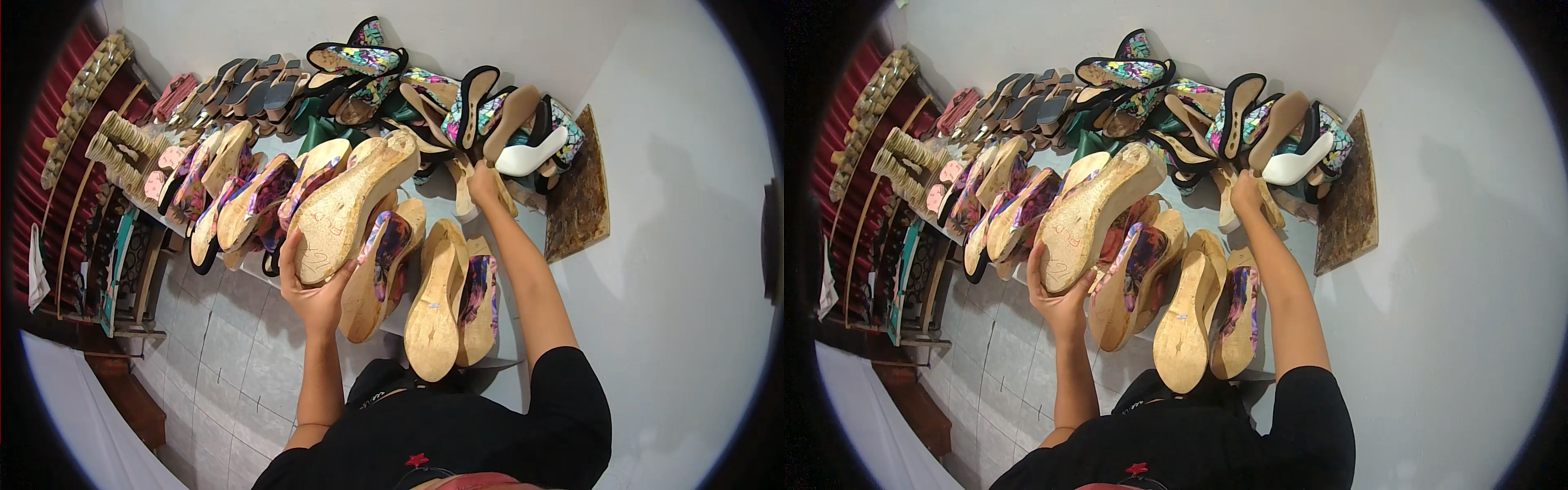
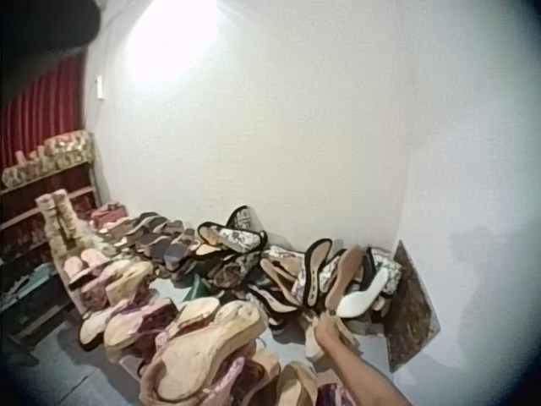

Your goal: Organizing and inspecting various shoe heels and soles on a workbench.

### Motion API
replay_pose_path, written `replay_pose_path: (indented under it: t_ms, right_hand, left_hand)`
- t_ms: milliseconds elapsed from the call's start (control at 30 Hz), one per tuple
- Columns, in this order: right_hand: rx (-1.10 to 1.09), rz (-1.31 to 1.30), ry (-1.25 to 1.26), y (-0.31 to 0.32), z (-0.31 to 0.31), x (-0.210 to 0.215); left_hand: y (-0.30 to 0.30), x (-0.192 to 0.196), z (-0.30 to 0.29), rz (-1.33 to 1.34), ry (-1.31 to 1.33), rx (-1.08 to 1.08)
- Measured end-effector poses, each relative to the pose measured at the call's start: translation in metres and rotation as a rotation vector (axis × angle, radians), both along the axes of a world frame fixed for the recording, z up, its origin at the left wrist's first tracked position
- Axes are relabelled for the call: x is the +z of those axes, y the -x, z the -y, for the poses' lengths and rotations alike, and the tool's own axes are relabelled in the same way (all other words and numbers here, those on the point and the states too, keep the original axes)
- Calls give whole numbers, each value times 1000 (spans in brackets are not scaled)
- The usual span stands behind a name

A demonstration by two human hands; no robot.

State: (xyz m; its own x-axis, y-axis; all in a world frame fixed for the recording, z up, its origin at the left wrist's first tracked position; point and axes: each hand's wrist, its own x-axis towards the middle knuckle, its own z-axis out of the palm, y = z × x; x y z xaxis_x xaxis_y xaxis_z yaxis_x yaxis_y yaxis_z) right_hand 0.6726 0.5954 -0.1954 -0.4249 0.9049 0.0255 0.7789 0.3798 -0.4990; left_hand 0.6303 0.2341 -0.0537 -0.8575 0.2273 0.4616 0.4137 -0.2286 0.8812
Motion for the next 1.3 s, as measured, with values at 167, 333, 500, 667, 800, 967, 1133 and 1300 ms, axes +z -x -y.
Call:
replay_pose_path:
  t_ms: [167, 333, 500, 667, 800, 967, 1133, 1300]
  right_hand:
    - [85, 8, 116, -30, -27, 54]
    - [123, -2, 70, -114, -15, 104]
    - [-188, 76, -71, -169, 48, 99]
    - [-242, 100, -355, -181, 54, 28]
    - [-316, 187, -447, -175, 48, -9]
    - [-58, -66, -419, -136, 43, 11]
    - [17, -41, -189, -88, 14, -14]
    - [78, -235, -276, -74, 6, -1]
  left_hand:
    - [-1, 1, 0, 26, 8, -21]
    - [0, 1, -5, 10, -13, -41]
    - [3, 2, -10, 31, -9, -56]
    - [5, -2, -23, 30, -15, -118]
    - [2, -3, -28, 40, -28, -166]
    - [3, -8, -19, 143, 17, -152]
    - [8, -12, -15, 41, -47, -155]
    - [16, -4, 2, -81, -72, -72]
